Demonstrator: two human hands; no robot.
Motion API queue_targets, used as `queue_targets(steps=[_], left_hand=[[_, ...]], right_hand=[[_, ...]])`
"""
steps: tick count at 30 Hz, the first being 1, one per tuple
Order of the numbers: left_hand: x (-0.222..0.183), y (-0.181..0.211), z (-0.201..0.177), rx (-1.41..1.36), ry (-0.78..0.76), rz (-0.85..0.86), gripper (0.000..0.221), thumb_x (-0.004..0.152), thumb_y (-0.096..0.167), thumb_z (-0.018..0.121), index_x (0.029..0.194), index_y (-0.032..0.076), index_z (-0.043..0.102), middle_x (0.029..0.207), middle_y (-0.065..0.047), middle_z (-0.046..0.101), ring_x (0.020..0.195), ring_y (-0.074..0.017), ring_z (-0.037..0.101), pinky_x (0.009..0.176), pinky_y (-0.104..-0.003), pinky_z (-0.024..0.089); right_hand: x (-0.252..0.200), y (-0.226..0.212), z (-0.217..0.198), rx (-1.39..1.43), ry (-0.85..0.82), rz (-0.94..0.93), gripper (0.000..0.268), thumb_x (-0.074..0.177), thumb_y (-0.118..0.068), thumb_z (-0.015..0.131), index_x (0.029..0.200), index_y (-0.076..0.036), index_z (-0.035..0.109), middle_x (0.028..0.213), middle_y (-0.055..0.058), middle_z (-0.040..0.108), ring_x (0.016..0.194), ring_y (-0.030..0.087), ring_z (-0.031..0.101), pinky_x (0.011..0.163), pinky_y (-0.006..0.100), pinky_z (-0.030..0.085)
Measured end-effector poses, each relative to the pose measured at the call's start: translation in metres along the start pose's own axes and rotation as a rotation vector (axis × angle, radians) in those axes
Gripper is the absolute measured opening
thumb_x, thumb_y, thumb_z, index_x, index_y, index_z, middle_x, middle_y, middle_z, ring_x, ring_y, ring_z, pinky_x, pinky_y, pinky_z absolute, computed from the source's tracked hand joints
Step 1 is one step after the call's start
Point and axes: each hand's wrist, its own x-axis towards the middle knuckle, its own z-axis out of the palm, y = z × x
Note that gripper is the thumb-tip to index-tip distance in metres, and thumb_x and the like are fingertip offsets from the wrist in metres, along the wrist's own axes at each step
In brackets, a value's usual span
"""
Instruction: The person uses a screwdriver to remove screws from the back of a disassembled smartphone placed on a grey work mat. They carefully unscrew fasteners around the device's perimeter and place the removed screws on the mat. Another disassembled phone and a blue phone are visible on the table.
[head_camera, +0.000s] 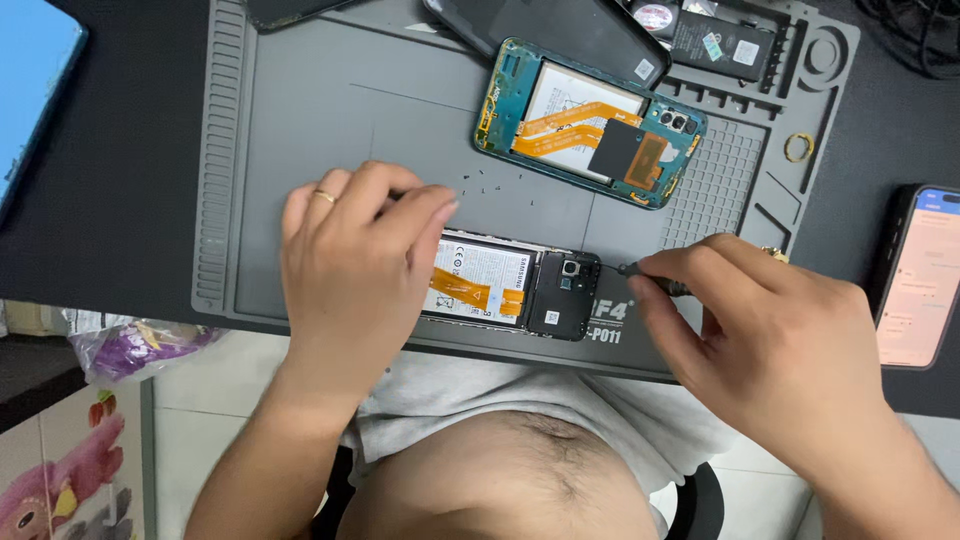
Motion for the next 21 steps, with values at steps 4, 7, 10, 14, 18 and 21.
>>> queue_targets(steps=[4, 7, 10, 14, 18, 21], left_hand=[[0.003, -0.001, 0.005, -0.024, 0.015, -0.003, 0.008, 0.105, 0.016, 0.088, 0.103, 0.022, 0.082, 0.102, 0.004, 0.065, 0.084, -0.0235, 0.056, 0.084, -0.041, 0.043], [0.006, -0.002, 0.009, -0.044, 0.021, -0.023, 0.011, 0.105, 0.014, 0.087, 0.102, 0.023, 0.081, 0.100, 0.004, 0.063, 0.083, -0.0243, 0.055, 0.081, -0.042, 0.042], [0.009, -0.002, 0.011, -0.030, 0.013, -0.025, 0.013, 0.104, 0.013, 0.087, 0.101, 0.023, 0.079, 0.097, 0.004, 0.059, 0.081, -0.0243, 0.052, 0.081, -0.041, 0.041], [0.012, -0.001, 0.011, -0.048, 0.000, -0.029, 0.008, 0.107, 0.016, 0.082, 0.104, 0.023, 0.079, 0.097, 0.003, 0.059, 0.082, -0.0252, 0.053, 0.082, -0.042, 0.040], [0.012, 0.000, 0.008, -0.093, -0.032, -0.046, 0.007, 0.109, 0.015, 0.078, 0.112, 0.020, 0.081, 0.099, 0.002, 0.059, 0.084, -0.0255, 0.054, 0.084, -0.043, 0.040], [0.007, -0.003, 0.009, -0.078, -0.028, -0.045, 0.012, 0.107, 0.014, 0.079, 0.117, 0.021, 0.080, 0.101, 0.002, 0.059, 0.085, -0.0261, 0.055, 0.082, -0.044, 0.041]], right_hand=[[0.003, -0.001, 0.000, 0.003, -0.030, 0.013, 0.002, 0.108, -0.017, 0.075, 0.107, -0.019, 0.074, 0.083, -0.007, 0.067, 0.062, 0.015, 0.059, 0.053, 0.036, 0.044], [0.001, -0.003, 0.001, -0.038, -0.017, 0.015, 0.004, 0.109, -0.018, 0.076, 0.106, -0.019, 0.075, 0.082, -0.008, 0.066, 0.059, 0.015, 0.056, 0.050, 0.036, 0.041], [-0.004, -0.006, 0.005, -0.213, 0.015, 0.011, 0.015, 0.114, -0.030, 0.078, 0.103, -0.022, 0.073, 0.088, -0.012, 0.069, 0.068, 0.016, 0.067, 0.047, 0.038, 0.042], [-0.001, -0.016, -0.004, -0.497, -0.112, -0.087, 0.009, 0.107, -0.038, 0.068, 0.106, -0.030, 0.062, 0.098, -0.009, 0.060, 0.055, 0.020, 0.063, 0.042, 0.036, 0.042], [0.011, -0.026, -0.011, -0.462, -0.097, -0.095, 0.012, 0.113, -0.043, 0.064, 0.114, -0.032, 0.061, 0.111, -0.013, 0.069, 0.057, 0.019, 0.067, 0.038, 0.035, 0.042], [0.012, -0.020, -0.017, -0.300, -0.151, -0.117, 0.028, 0.106, -0.022, 0.062, 0.134, -0.025, 0.064, 0.093, -0.006, 0.065, 0.054, 0.023, 0.066, 0.038, 0.041, 0.045]])
